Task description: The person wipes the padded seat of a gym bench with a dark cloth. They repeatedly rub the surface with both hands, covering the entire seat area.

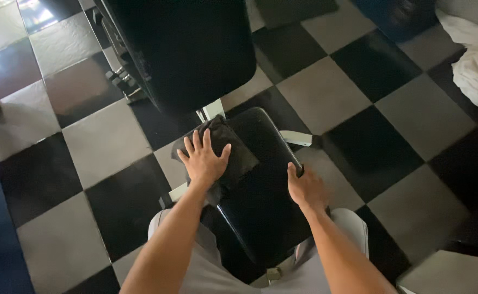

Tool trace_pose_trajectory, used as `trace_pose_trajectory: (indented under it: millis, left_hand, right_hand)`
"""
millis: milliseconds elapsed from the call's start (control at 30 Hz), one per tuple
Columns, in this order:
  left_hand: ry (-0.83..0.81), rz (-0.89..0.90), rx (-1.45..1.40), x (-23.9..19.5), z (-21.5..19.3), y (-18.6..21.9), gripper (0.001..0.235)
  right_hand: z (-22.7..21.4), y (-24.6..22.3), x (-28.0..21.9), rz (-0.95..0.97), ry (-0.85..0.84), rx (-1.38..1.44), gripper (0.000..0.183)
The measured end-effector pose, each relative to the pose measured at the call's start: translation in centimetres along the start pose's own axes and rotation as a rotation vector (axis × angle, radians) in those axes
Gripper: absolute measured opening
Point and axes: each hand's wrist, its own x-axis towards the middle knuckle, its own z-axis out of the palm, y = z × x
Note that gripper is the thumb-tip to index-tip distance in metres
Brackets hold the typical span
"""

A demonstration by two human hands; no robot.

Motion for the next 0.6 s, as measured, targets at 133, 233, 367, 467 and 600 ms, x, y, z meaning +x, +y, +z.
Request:
trace_pose_trajectory:
  millis: [133,233,367,467,600]
  left_hand:
    - [0.056,0.046,0.015,-3.1,-0.5,1.2,0.084]
    - [-0.009,0.080,0.005,-7.4,-0.7,2.5,0.085]
    - [-0.105,0.277,-0.043,-14.4,-1.3,4.5,0.082]
    - [-0.295,0.442,-0.028,-19.5,-2.2,5.5,0.085]
    - [-0.328,0.805,-0.082,-21.9,1.3,3.9,0.091]
  right_hand:
    - [1.4,0.9,1.5,0.082,-0.047,-0.038,0.094]
    - [1.5,1.3,1.1,-0.030,0.049,0.049,0.067]
    - [1.2,1.3,1.2,-0.085,0.100,0.035,0.069]
    - [1.2,1.2,1.0,-0.054,0.041,-0.015,0.079]
    - [2.3,2.1,2.4,-0.047,0.114,-0.001,0.076]
